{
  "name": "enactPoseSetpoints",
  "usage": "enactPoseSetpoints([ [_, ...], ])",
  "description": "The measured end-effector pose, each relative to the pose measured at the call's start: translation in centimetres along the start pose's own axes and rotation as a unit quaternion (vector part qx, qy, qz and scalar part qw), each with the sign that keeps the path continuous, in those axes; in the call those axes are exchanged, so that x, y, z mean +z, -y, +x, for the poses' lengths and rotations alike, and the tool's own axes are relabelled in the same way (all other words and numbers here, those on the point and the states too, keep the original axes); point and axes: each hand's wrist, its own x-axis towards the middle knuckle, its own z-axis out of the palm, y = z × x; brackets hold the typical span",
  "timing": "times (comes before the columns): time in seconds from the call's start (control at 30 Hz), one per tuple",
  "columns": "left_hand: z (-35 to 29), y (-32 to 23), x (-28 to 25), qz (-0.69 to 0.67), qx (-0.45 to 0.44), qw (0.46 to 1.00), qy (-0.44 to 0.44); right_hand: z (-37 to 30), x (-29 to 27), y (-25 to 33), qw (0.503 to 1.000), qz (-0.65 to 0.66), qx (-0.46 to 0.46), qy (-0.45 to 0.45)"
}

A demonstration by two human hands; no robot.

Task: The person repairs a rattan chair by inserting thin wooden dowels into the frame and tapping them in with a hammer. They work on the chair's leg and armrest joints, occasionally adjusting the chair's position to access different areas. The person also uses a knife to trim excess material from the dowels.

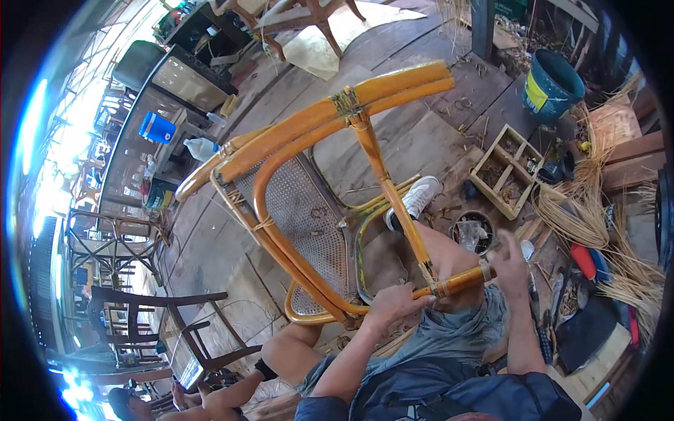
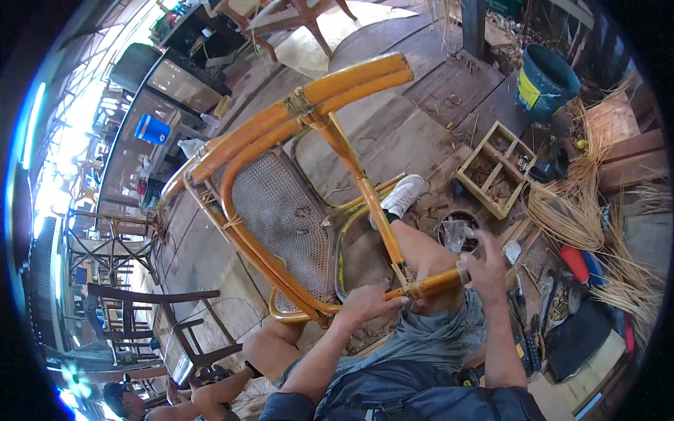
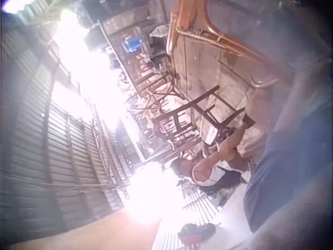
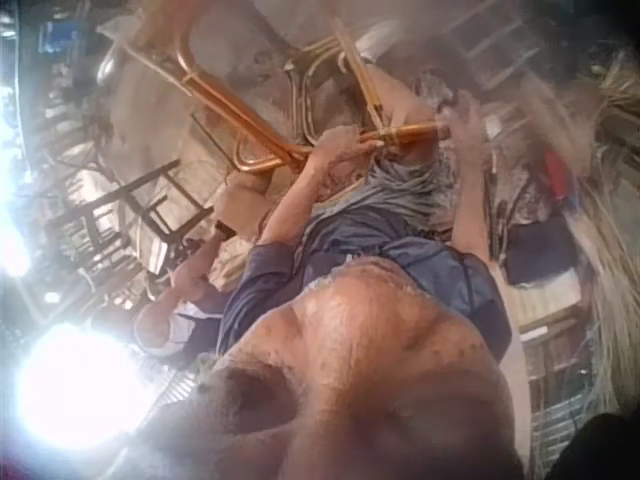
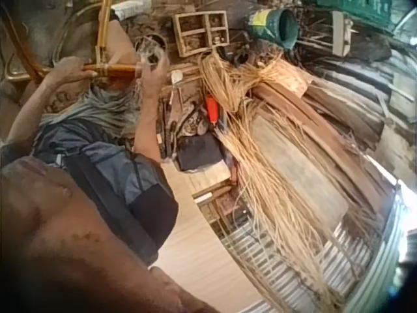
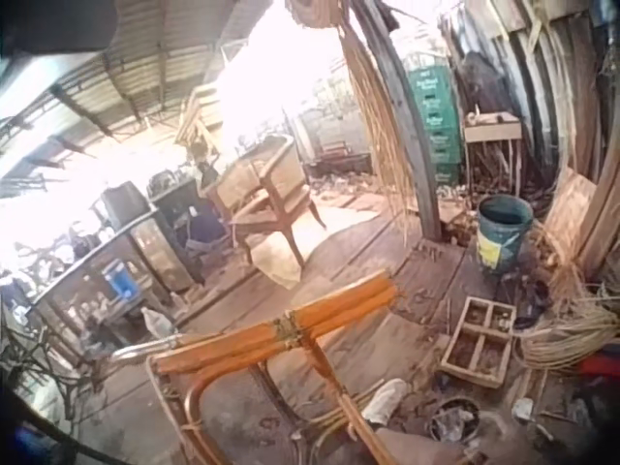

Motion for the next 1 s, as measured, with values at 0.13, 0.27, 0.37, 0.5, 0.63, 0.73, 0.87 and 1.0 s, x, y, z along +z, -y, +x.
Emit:
enactPoseSetpoints([
  [0.13, -0.5, -0.5, 0.1, 0.012, -0.011, 1.0, 0.001, 5.8, -0.1, 10.0, 0.989, 0.059, -0.128, -0.048],
  [0.27, -1.3, 0.0, 0.4, 0.01, -0.012, 1.0, -0.026, 12.8, 0.2, 18.9, 0.912, -0.118, -0.373, -0.124],
  [0.37, -0.8, -0.4, 0.7, -0.002, -0.013, 1.0, -0.026, 18.1, 0.6, 22.1, 0.867, -0.25, -0.419, -0.098],
  [0.5, -1.1, -0.3, 0.7, 0.01, -0.023, 0.999, -0.027, 22.0, 3.4, 22.0, 0.834, -0.378, -0.403, 0.007],
  [0.63, -0.9, 0.3, 1.1, 0.019, -0.01, 0.999, -0.041, 22.5, 3.9, 22.5, 0.83, -0.39, -0.39, 0.078],
  [0.73, -0.8, 0.3, 1.3, 0.021, 0.0, 0.999, -0.05, 22.6, 3.7, 21.3, 0.832, -0.369, -0.41, 0.059],
  [0.87, -0.7, 0.4, 1.1, 0.007, -0.004, 0.999, -0.032, 22.2, 4.0, 21.3, 0.845, -0.345, -0.405, 0.044],
  [1.0, -0.8, 0.4, 1.4, 0.016, 0.017, 0.997, -0.074, 22.2, 4.5, 22.1, 0.847, -0.372, -0.377, 0.042],
])
